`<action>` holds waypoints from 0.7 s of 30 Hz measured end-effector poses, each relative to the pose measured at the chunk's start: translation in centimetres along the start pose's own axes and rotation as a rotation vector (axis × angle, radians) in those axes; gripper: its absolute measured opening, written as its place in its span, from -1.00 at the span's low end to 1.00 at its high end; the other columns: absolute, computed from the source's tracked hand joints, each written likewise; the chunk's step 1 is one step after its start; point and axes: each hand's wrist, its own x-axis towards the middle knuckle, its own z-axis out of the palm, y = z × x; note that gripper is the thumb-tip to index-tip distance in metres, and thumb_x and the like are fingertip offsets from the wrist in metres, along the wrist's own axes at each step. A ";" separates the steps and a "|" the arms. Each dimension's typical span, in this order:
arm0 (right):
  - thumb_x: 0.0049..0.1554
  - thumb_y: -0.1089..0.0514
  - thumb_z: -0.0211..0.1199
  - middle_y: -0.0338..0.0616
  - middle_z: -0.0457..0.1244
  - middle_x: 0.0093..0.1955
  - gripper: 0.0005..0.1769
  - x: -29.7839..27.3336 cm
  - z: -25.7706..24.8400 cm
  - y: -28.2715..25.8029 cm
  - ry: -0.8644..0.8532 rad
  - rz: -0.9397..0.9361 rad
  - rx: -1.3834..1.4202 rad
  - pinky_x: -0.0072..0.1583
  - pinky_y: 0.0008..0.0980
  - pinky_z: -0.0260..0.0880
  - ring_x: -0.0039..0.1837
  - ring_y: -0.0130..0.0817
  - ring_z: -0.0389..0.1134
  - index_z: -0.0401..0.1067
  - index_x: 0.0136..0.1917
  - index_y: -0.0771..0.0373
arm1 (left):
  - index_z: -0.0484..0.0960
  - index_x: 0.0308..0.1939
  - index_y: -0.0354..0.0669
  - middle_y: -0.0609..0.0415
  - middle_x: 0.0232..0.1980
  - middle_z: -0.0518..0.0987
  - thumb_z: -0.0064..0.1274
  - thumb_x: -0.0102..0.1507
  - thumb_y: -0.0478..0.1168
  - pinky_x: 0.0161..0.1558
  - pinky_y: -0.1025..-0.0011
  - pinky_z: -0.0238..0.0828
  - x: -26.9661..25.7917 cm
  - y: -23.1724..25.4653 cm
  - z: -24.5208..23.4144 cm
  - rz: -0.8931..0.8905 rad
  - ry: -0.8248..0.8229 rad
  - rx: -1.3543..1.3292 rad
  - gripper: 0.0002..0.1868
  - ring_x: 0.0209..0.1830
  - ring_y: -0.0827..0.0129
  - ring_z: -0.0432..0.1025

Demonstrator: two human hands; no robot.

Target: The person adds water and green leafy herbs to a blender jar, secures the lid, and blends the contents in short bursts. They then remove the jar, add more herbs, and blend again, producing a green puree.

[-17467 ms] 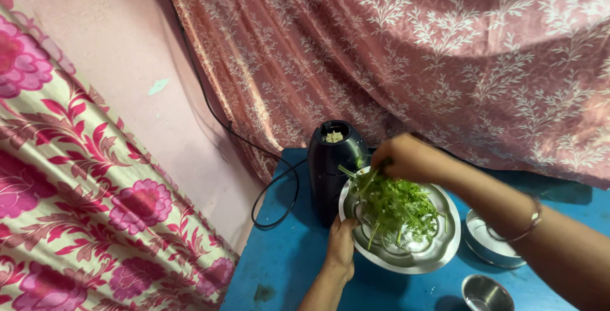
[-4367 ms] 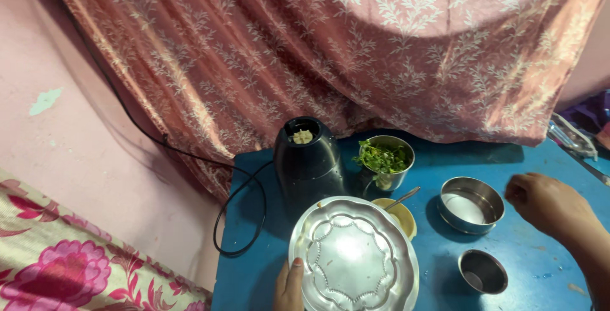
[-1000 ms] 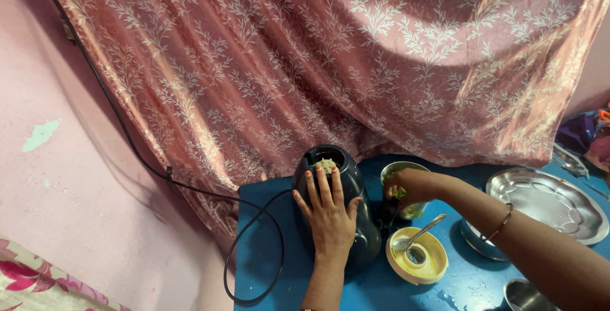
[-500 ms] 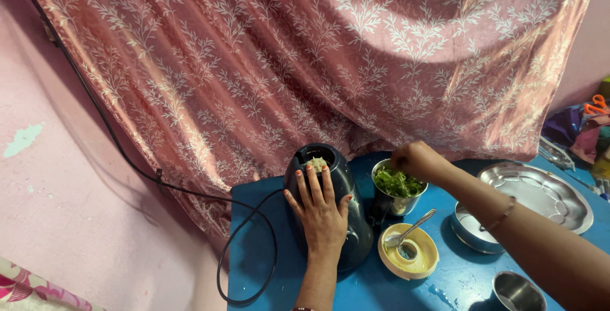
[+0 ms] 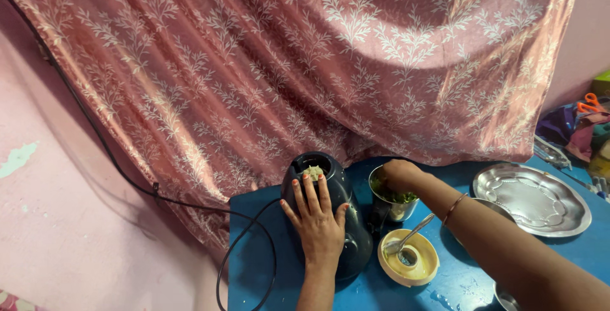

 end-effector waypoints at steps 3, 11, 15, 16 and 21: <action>0.08 0.15 0.25 -0.14 0.48 -0.05 -0.72 0.5 -1.2 2.2 -0.030 0.018 0.395 0.07 -0.18 0.52 0.01 -0.13 0.52 0.65 0.04 -0.02 | 0.02 0.57 -0.07 -0.13 0.60 0.00 -0.18 0.33 0.29 0.47 -0.36 -0.32 0.0 0.0 0.2 -0.007 0.018 -0.009 -0.14 0.63 -0.08 -0.18; -0.06 0.18 0.34 -0.10 0.45 -0.14 -0.80 -0.4 -5.1 3.5 0.457 -0.136 0.343 0.00 -0.17 0.51 -0.07 -0.13 0.49 0.66 -0.12 0.11 | 0.00 0.57 -0.04 -0.13 0.58 0.01 -0.17 0.32 0.29 0.45 -0.39 -0.29 0.0 0.2 0.7 -0.026 0.019 0.003 -0.14 0.62 -0.09 -0.18; -0.16 0.23 0.38 -0.05 0.43 -0.07 -0.60 -2.3 -5.7 2.6 0.282 -0.205 0.295 -0.01 -0.09 0.44 -0.05 -0.04 0.45 0.64 0.01 0.06 | 0.01 0.57 -0.04 -0.12 0.58 0.01 -0.16 0.30 0.28 0.46 -0.39 -0.29 0.0 0.1 0.8 -0.033 0.014 0.002 -0.12 0.62 -0.08 -0.17; -0.22 0.22 0.45 -0.04 0.42 -0.03 -0.49 -2.7 -5.8 2.4 0.156 -0.270 0.235 0.00 -0.06 0.41 -0.04 -0.01 0.43 0.65 0.06 0.02 | 0.01 0.57 -0.04 -0.12 0.58 0.01 -0.15 0.31 0.29 0.46 -0.39 -0.29 0.0 0.1 0.8 -0.029 0.017 0.006 -0.12 0.62 -0.08 -0.17; -0.06 0.21 0.32 -0.07 0.44 -0.12 -0.75 -4.5 -6.5 2.0 0.512 -0.113 0.453 0.03 -0.15 0.53 -0.06 -0.09 0.51 0.65 -0.07 0.12 | 0.01 0.57 -0.03 -0.12 0.58 0.02 -0.13 0.30 0.28 0.46 -0.40 -0.29 0.0 0.0 0.7 -0.020 0.009 0.019 -0.12 0.62 -0.09 -0.16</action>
